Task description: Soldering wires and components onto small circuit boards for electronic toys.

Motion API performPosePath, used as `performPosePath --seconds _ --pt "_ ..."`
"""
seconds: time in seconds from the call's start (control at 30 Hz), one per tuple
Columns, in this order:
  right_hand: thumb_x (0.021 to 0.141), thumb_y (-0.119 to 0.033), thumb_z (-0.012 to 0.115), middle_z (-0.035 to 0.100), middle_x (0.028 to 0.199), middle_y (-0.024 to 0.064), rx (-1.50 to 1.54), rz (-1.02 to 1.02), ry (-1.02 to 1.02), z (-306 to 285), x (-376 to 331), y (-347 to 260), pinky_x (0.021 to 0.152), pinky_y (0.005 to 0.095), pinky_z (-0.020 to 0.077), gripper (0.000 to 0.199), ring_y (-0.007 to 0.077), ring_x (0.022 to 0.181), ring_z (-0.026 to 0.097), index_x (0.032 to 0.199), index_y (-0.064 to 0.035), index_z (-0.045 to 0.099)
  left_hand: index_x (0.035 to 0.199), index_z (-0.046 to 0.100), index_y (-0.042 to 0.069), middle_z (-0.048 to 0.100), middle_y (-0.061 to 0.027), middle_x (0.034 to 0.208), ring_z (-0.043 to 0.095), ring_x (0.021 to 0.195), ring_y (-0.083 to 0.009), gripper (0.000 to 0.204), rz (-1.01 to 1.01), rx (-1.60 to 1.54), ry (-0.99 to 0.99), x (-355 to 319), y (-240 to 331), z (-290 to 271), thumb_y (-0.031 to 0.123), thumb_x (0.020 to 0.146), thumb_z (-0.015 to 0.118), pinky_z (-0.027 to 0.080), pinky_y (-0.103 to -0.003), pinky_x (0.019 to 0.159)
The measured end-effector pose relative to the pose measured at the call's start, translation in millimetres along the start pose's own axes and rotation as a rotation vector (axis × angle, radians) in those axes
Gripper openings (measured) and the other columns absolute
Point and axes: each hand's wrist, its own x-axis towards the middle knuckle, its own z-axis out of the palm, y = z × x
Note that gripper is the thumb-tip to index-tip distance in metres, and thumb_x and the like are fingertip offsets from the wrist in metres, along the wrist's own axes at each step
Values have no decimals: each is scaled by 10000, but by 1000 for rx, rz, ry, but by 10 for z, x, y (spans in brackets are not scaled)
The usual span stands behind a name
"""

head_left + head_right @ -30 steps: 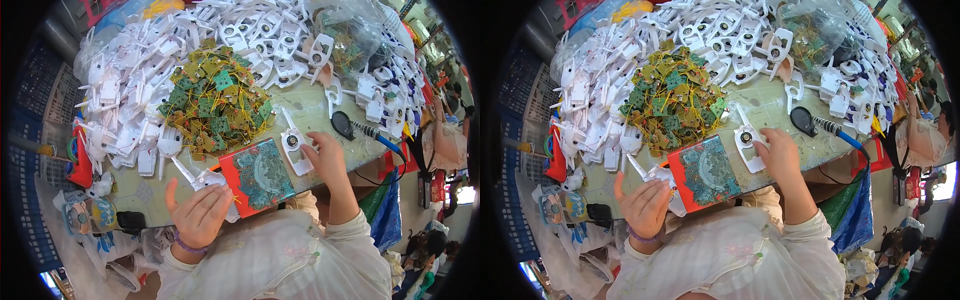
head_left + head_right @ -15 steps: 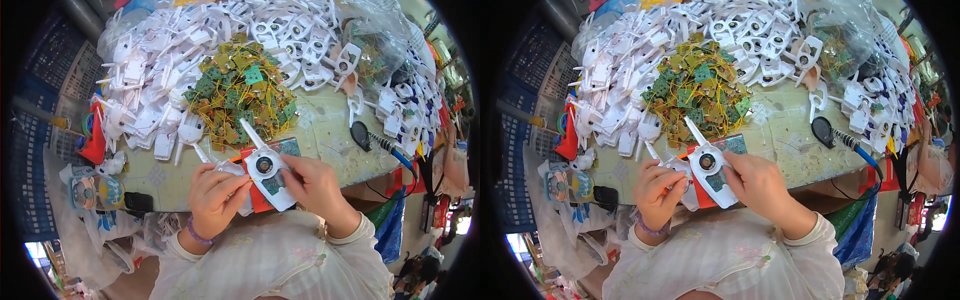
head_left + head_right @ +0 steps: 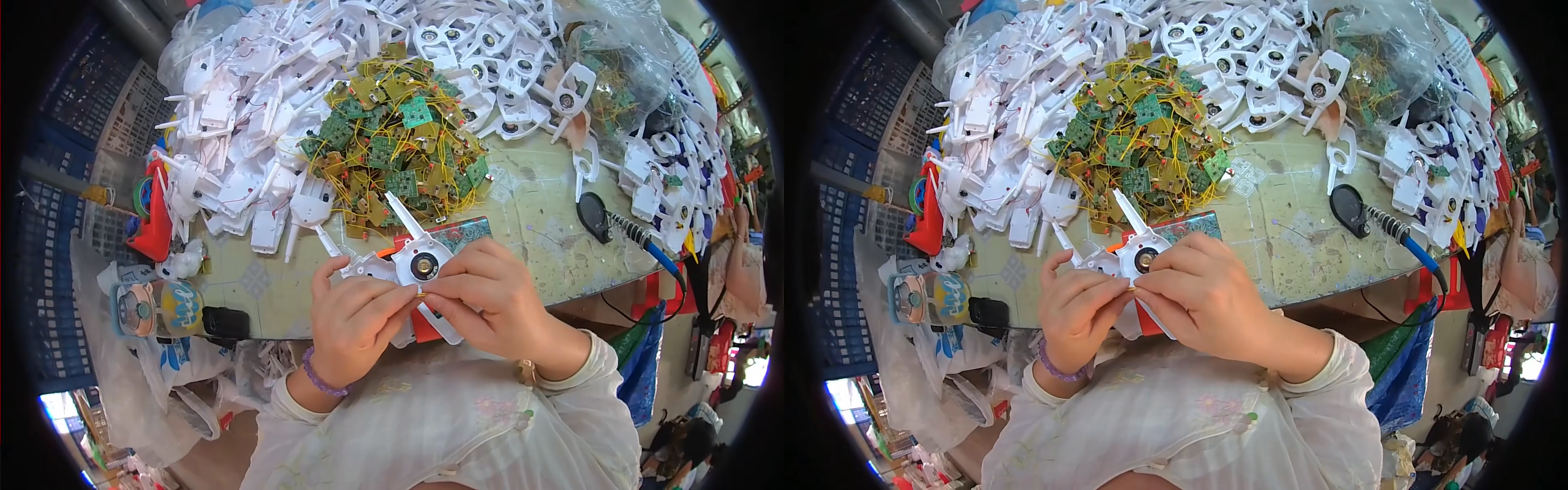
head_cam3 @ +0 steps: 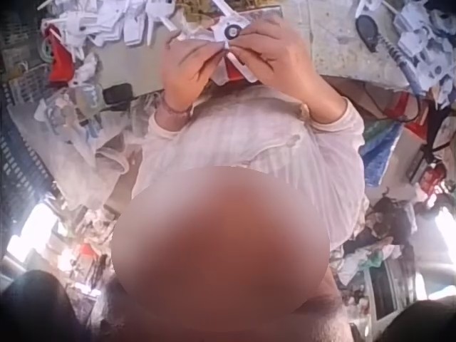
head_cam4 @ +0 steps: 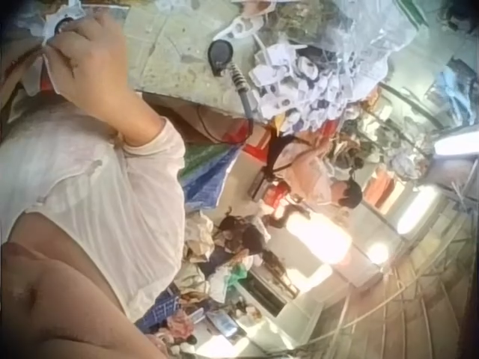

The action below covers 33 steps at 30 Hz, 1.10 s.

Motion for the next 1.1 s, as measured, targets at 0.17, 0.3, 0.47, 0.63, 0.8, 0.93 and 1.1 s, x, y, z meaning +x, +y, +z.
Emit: performPosePath --seconds 0.17,0.3,0.47,0.63,0.8,0.93,1.1 --pt "723 -29 719 630 783 60 53 99 -29 -59 20 28 639 331 434 101 229 734 558 822 -43 701 961 699 156 626 42 808 607 762 -139 275 102 36 -66 23 0 -14 87 699 751 369 -453 946" --pt "730 -28 714 630 802 53 96 106 -38 -82 -35 3 652 328 428 95 227 730 555 823 -40 698 970 701 154 613 42 788 602 750 -143 286 54 -83 -63 19 -4 17 79 698 749 368 -456 945" --pt "802 -3 657 616 810 58 50 212 279 -207 -275 100 664 299 430 64 180 745 553 861 -27 665 910 708 143 593 32 744 569 687 -154 231 -48 -149 -32 -25 -51 43 79 694 760 381 -447 929" --pt "902 -51 589 470 775 -3 300 633 1088 -499 -1101 607 639 200 359 129 68 678 420 940 -39 466 848 703 121 573 17 712 558 670 -157 191 -97 -76 9 2 -27 44 66 679 771 389 -446 923" --pt "860 -63 670 476 799 -23 -384 530 1296 -1074 -1542 1118 692 206 387 473 59 732 450 1236 -4 389 842 704 114 527 11 700 527 652 -156 193 -137 -35 36 -37 -13 5 57 670 770 386 -441 930" --pt "936 -200 595 620 823 36 -337 607 1110 -1479 -1603 1236 667 218 427 227 77 751 555 1024 -1 660 858 716 126 524 14 722 531 675 -155 202 -116 -28 13 -22 -24 80 69 672 772 385 -434 920" --pt "947 -312 562 659 790 49 -1086 605 1237 -2133 -1764 532 632 274 457 319 119 711 588 960 -31 712 834 697 143 556 12 750 556 726 -187 178 -117 -24 -18 83 31 114 75 681 760 395 -429 890"
